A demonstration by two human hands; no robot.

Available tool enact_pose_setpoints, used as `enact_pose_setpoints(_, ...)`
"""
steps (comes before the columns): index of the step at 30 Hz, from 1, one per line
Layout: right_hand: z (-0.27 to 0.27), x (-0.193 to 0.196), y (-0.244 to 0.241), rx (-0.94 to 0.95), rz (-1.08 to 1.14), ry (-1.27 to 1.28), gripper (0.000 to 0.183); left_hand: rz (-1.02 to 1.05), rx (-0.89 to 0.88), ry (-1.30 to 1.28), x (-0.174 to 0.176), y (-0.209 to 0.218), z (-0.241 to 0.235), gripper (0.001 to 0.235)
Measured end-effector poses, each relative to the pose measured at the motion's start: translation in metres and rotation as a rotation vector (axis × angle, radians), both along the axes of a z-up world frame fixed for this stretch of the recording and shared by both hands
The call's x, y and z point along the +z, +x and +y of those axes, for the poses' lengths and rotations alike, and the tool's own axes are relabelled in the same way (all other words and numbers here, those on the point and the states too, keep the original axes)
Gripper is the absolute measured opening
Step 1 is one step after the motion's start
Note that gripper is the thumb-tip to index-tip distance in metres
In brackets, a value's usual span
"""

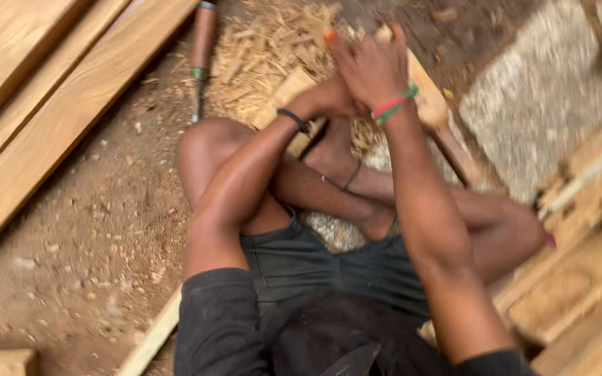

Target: The person sits cross-legged on the ground and uses a wooden mallet to strike a chisel, carving a small piece of wood held between their feet. They repeatedly adjust the wood and chisel, striking the chisel to remove wood shavings.

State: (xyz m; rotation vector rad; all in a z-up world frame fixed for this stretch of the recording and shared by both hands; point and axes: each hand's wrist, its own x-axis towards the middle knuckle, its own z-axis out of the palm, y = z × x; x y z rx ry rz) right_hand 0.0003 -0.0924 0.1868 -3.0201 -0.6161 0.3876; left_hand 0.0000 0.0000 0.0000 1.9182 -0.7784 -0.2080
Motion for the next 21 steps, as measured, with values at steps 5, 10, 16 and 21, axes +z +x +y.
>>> enact_pose_setpoints(5,-0.038,0.012,-0.005,0.049,-0.152,0.504,0.071,0.191,-0.072,-0.051,0.090,-0.003,0.013,0.035)
enact_pose_setpoints(10,-0.076,0.057,-0.002,0.010,-0.062,0.896,0.097,0.089,-0.188,-0.114,0.115,-0.018,0.003,0.033)
enact_pose_setpoints(16,-0.074,0.082,-0.021,0.012,-0.085,1.059,0.105,0.061,-0.131,-0.075,0.111,-0.022,0.003,0.035)
enact_pose_setpoints(21,-0.064,0.077,-0.018,0.045,-0.085,0.959,0.108,0.135,-0.060,-0.009,0.116,-0.017,0.005,0.050)
